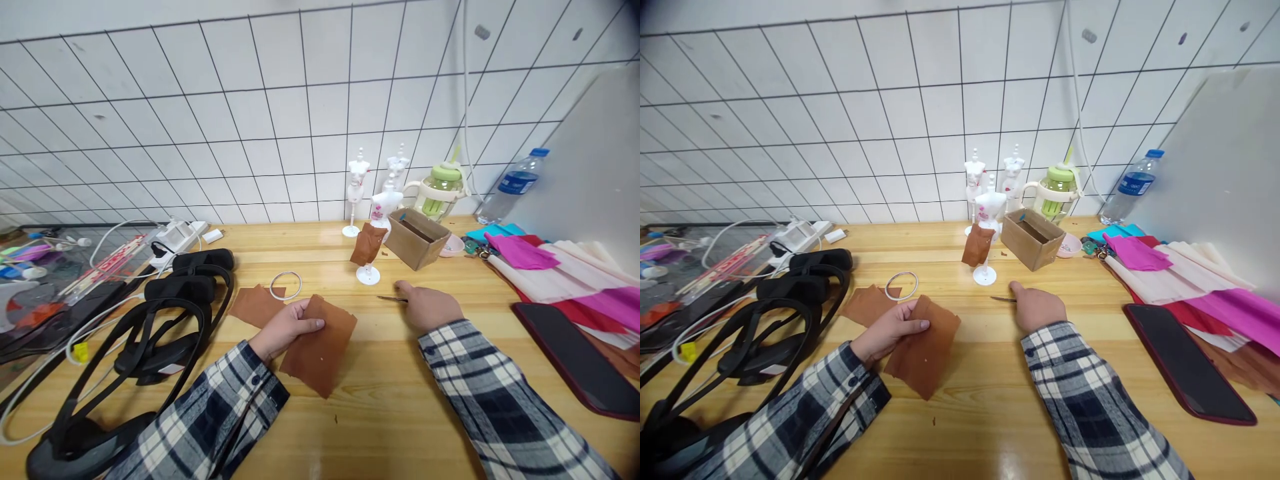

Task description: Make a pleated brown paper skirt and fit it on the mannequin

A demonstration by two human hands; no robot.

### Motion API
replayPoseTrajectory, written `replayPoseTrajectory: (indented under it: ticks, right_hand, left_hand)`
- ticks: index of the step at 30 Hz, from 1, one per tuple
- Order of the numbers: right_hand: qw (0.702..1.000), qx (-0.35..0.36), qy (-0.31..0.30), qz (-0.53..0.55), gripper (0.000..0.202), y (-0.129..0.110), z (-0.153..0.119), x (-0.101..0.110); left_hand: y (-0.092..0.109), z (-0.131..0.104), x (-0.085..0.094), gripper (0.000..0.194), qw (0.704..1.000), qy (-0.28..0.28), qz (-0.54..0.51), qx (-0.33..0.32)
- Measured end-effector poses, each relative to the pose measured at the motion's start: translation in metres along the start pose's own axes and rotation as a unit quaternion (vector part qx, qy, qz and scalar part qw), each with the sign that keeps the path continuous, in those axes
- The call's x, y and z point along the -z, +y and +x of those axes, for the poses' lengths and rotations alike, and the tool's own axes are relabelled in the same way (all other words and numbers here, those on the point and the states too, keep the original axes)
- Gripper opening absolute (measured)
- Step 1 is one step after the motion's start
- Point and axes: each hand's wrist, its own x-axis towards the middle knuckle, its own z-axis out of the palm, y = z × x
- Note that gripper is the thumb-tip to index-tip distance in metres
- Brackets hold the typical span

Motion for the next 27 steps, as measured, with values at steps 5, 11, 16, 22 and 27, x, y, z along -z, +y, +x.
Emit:
replayPoseTrajectory:
  ticks: [5, 11, 16, 22, 27]
  right_hand:
    - [0.991, 0.027, 0.01, 0.131, 0.03, 0.004, 0.007, -0.002]
    - [0.92, 0.191, 0.001, 0.342, 0.032, -0.011, 0.001, -0.011]
    - [0.894, 0.219, -0.04, 0.39, 0.053, -0.023, -0.01, -0.011]
    - [0.914, 0.208, -0.067, 0.342, 0.051, -0.033, -0.016, -0.013]
    - [0.905, 0.237, -0.068, 0.346, 0.049, -0.04, -0.021, -0.009]
  left_hand:
    - [-0.003, 0.003, 0.001, 0.034, 0.999, 0.041, -0.01, -0.023]
    - [-0.006, 0.006, -0.001, 0.035, 0.996, 0.074, -0.003, -0.041]
    - [-0.007, 0.007, 0.0, 0.033, 0.995, 0.086, 0.0, -0.042]
    - [-0.007, 0.007, 0.0, 0.032, 0.997, 0.075, 0.002, -0.031]
    - [-0.006, 0.007, -0.001, 0.033, 0.996, 0.08, 0.001, -0.028]
